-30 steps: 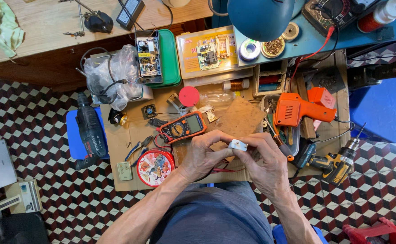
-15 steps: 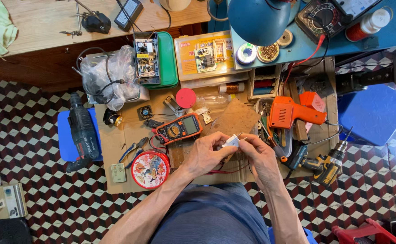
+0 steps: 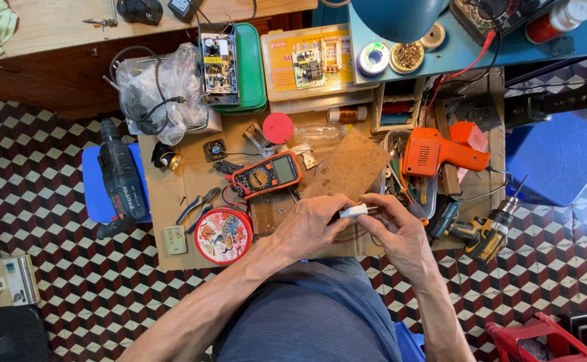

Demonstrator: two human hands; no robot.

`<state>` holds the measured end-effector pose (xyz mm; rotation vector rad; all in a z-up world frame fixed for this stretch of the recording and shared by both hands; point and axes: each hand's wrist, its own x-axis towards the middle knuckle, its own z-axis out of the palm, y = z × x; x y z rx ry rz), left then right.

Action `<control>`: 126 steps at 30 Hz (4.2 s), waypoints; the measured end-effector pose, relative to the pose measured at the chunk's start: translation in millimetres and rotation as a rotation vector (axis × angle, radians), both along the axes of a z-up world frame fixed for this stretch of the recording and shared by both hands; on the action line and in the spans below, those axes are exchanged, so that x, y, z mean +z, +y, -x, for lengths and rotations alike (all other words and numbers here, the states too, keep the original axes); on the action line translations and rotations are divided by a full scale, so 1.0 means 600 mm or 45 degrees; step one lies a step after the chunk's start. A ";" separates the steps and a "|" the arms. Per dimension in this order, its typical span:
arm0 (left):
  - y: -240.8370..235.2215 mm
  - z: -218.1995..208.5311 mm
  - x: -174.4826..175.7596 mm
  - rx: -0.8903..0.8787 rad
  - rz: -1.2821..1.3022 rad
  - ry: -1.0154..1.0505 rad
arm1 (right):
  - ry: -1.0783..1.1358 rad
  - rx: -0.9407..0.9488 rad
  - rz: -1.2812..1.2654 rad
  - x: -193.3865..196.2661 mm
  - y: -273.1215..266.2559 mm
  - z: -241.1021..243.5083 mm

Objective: The person repairs an electrical plug by stripping wires, inserting them into the plug terminals, and tightening the screws with a cordless drill. They then plug the cord into a power strip and test a Bosch rotary hammer drill.

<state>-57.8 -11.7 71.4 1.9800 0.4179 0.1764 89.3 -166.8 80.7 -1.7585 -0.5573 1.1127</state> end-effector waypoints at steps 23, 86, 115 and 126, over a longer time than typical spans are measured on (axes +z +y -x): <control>-0.033 0.043 -0.052 0.323 1.123 0.220 | 0.719 -0.373 0.009 -0.086 -0.018 -0.006; 0.030 0.044 0.076 0.218 0.639 -0.039 | -1.420 0.635 -0.682 0.033 0.017 -0.022; -0.076 0.252 0.003 0.366 0.564 0.142 | 0.053 0.724 0.326 0.010 0.031 0.152; -0.079 0.348 -0.081 1.239 1.063 -0.033 | -0.001 0.557 0.193 -0.137 0.089 0.215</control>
